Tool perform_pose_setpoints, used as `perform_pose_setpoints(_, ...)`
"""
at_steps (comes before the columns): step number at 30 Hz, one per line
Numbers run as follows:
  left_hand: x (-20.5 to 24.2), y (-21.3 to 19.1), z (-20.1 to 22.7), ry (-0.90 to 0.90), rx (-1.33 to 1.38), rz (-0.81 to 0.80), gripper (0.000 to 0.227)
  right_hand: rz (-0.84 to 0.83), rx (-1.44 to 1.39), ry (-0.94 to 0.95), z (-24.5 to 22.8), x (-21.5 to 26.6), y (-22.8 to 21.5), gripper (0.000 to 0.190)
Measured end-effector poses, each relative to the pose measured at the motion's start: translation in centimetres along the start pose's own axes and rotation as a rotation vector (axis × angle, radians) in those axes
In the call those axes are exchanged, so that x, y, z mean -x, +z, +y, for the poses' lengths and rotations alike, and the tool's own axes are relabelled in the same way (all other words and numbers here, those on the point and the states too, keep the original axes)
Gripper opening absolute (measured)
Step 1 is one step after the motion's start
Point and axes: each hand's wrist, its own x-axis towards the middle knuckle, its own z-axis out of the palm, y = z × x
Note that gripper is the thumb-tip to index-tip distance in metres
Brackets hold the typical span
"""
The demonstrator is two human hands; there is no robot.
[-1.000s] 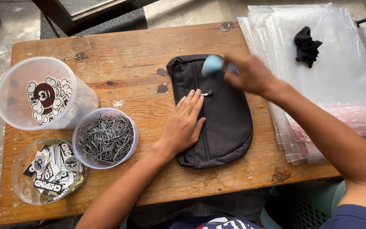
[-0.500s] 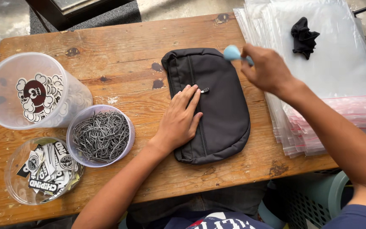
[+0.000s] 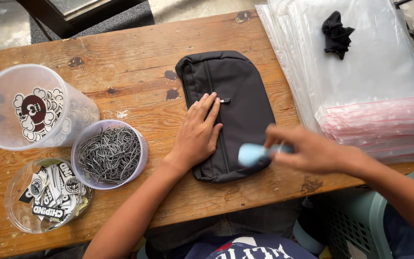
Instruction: The person cleans a black bag with a brush, attaches a sticker and chain to it, and then places the bag into a plastic bag.
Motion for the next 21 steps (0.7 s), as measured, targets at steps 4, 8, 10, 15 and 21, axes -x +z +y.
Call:
perform_pose_setpoints(4, 0.1, -0.1, 0.0, 0.019, -0.006, 0.002, 0.057, 0.314, 0.199, 0.05, 5.0, 0.7, 2.6, 0.021)
perform_pose_setpoints(8, -0.1, 0.0, -0.2, 0.024, 0.01, 0.01, 0.058, 0.199, 0.017, -0.082, 6.4, 2.8, 4.5, 0.021)
perform_pose_setpoints(10, -0.1, 0.1, -0.2, 0.026, 0.015, 0.006, 0.058, 0.197, 0.044, -0.092, 7.2, 3.0, 3.0, 0.024)
perform_pose_setpoints(15, -0.1, 0.0, -0.1, 0.012, 0.028, 0.014, 0.058, 0.442, 0.51, 0.045, 7.7, 1.8, -0.3, 0.019)
perform_pose_setpoints(21, -0.4, -0.5, 0.3, 0.008, -0.024, -0.036, 0.058, 0.446, 0.327, -0.154, 7.5, 0.3, 1.0, 0.027)
